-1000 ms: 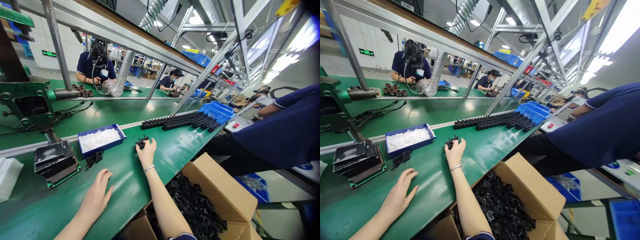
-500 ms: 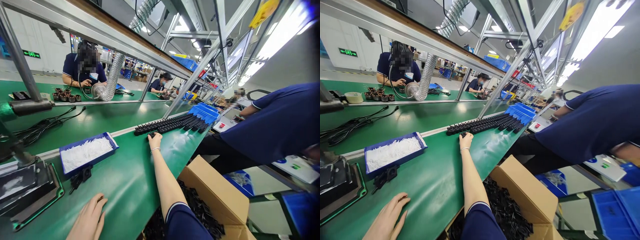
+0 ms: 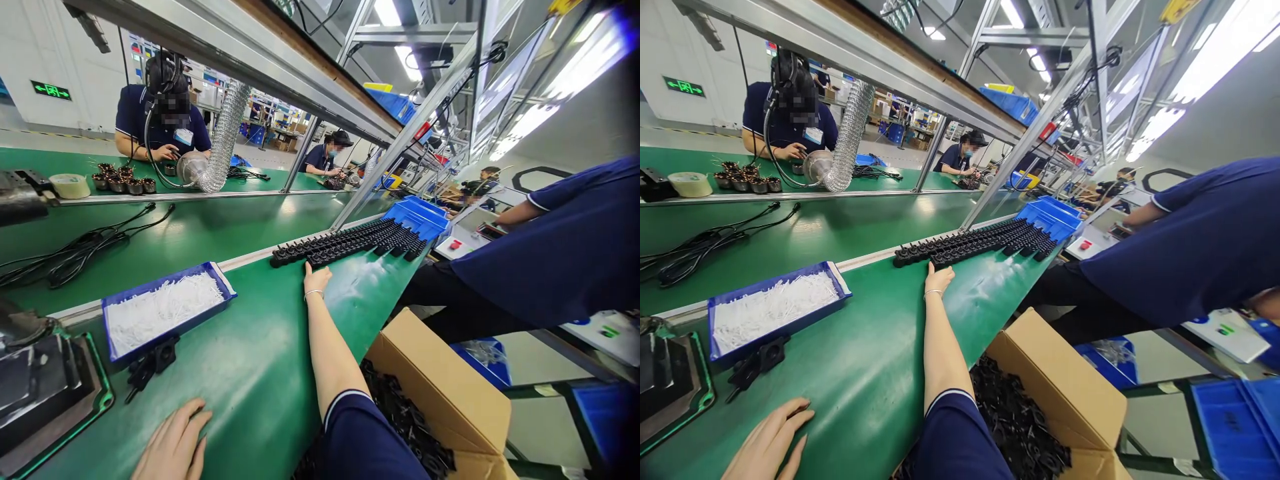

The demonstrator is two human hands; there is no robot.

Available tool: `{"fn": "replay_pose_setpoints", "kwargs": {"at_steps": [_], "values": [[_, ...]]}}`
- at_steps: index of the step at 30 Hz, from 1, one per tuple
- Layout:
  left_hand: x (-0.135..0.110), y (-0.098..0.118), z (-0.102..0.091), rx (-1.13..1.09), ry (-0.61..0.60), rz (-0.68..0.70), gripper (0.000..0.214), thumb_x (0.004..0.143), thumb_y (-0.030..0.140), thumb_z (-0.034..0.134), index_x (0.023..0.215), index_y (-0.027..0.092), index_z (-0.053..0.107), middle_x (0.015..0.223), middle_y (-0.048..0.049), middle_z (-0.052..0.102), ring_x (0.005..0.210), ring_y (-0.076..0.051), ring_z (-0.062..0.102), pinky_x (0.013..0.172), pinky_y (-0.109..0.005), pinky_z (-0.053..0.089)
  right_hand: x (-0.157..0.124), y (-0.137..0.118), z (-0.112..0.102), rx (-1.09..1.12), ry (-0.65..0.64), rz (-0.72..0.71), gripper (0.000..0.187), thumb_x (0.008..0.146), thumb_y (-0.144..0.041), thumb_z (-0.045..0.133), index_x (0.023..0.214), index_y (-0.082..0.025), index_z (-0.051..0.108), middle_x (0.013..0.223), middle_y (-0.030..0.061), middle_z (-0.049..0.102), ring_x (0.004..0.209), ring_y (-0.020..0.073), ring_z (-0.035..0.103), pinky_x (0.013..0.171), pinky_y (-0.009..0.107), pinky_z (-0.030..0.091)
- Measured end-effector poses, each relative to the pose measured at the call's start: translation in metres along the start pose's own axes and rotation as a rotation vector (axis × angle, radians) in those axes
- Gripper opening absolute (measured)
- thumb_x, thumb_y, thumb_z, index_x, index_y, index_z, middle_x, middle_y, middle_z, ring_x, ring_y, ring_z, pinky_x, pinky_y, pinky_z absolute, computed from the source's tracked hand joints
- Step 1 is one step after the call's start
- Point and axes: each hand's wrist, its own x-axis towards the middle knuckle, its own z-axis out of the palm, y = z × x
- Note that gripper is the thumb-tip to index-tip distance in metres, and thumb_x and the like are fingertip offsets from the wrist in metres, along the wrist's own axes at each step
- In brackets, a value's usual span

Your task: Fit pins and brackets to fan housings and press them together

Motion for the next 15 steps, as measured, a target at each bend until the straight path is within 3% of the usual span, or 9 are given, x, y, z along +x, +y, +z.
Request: {"fn": "replay_pose_setpoints", "kwargs": {"at_steps": [5,8,11,15], "values": [[0.004,0.003,-0.006,-0.013,0.045,0.021,0.028,0.098,0.037,0.048,0.120,0.027,0.061,0.118,-0.0081,0.070,0.102,-0.023,0.073,0.080,-0.028,0.063,-0.002,-0.009,-0.007,0.012,0.018,-0.009,0.041,0.094,-0.037,0.062,0.128,-0.016,0.055,0.131,0.0113,0.056,0.115,0.0249,0.059,0.096,0.048,0.052],[0.006,0.007,-0.009,-0.025,0.050,0.027,0.026,0.098,0.032,0.048,0.120,0.025,0.059,0.117,-0.0095,0.069,0.102,-0.024,0.072,0.082,-0.032,0.063,-0.019,-0.017,-0.014,0.032,-0.013,-0.075,0.041,0.094,-0.037,0.062,0.128,-0.016,0.055,0.131,0.0114,0.056,0.115,0.0250,0.059,0.096,0.048,0.052],[0.007,0.014,-0.014,-0.064,0.010,-0.008,0.025,0.097,0.022,0.047,0.119,0.022,0.058,0.117,-0.0110,0.067,0.103,-0.025,0.070,0.085,-0.037,0.062,-0.067,-0.024,-0.024,0.082,-0.134,-0.230,0.039,0.094,-0.037,0.062,0.126,-0.016,0.056,0.129,0.0104,0.057,0.115,0.0249,0.058,0.097,0.048,0.051],[0.009,0.024,-0.020,-0.131,-0.063,-0.063,0.029,0.094,0.012,0.044,0.119,0.019,0.056,0.119,-0.0127,0.064,0.108,-0.025,0.066,0.093,-0.042,0.059,-0.173,-0.036,-0.052,0.217,-0.459,-0.548,0.030,0.096,-0.037,0.055,0.112,-0.013,0.059,0.110,0.0109,0.062,0.102,0.0225,0.061,0.093,0.045,0.053]]}}
